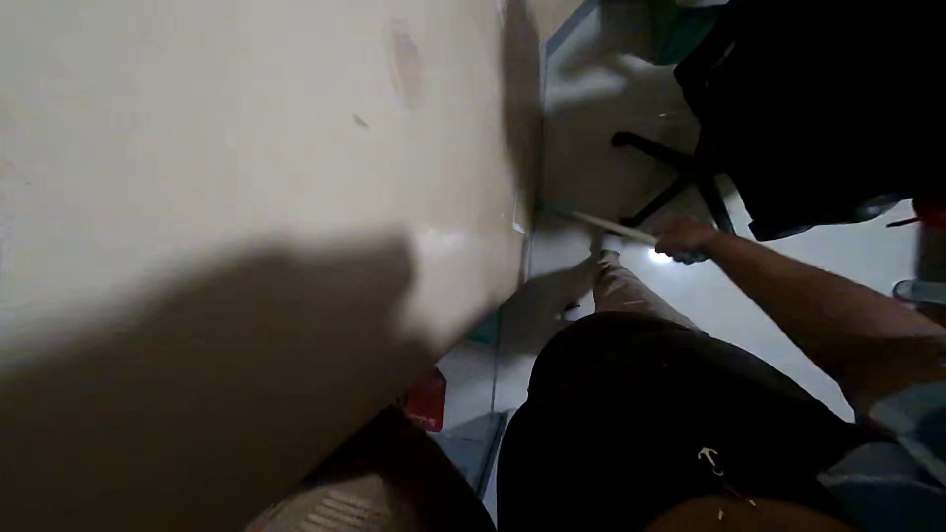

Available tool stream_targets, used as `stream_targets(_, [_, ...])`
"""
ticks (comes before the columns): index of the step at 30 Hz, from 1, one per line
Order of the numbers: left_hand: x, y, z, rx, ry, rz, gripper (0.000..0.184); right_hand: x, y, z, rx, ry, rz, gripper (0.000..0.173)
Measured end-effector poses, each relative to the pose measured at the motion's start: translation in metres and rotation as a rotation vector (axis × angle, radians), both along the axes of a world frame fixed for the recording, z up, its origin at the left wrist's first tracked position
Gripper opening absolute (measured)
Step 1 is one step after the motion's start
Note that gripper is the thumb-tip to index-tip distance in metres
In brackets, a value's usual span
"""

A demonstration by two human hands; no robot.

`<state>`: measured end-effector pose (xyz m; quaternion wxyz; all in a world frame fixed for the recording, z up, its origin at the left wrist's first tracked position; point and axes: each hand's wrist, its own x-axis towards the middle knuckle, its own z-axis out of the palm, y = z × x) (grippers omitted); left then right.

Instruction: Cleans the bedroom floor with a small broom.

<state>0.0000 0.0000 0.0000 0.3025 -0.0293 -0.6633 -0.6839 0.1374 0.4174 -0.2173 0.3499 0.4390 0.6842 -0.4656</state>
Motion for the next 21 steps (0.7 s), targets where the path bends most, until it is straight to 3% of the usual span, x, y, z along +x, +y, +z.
stream_targets(3, [-0.010,-0.001,-0.014,-0.024,0.013,0.112,0.049,-0.001,-0.003,0.019,0.152,0.061,-0.012,0.027])
stream_targets(5, [-0.016,0.011,-0.006,0.051,-0.006,0.157,0.048,-0.003,-0.012,0.005,0.228,0.100,-0.006,0.031])
stream_targets(9, [-0.022,0.002,-0.012,0.050,0.042,0.069,0.049,-0.010,-0.047,-0.040,0.229,0.033,-0.041,0.034])
stream_targets(12, [-0.029,-0.004,-0.018,0.116,0.093,0.040,0.046,0.015,-0.104,-0.060,0.099,-0.051,0.214,0.033])
stream_targets(14, [-0.030,-0.007,-0.022,0.038,0.095,0.058,0.049,0.049,-0.149,-0.055,-0.002,-0.088,0.495,0.040])
stream_targets(16, [-0.030,-0.017,-0.030,-0.095,0.113,0.076,0.053,0.079,-0.177,-0.045,-0.044,-0.108,0.615,0.042])
stream_targets(18, [-0.029,-0.015,-0.027,-0.076,0.147,0.042,0.053,0.103,-0.168,-0.035,-0.113,-0.085,0.504,0.043])
stream_targets(21, [-0.034,-0.016,-0.030,-0.059,0.240,0.035,0.053,0.134,-0.110,-0.016,-0.226,-0.054,0.135,0.035])
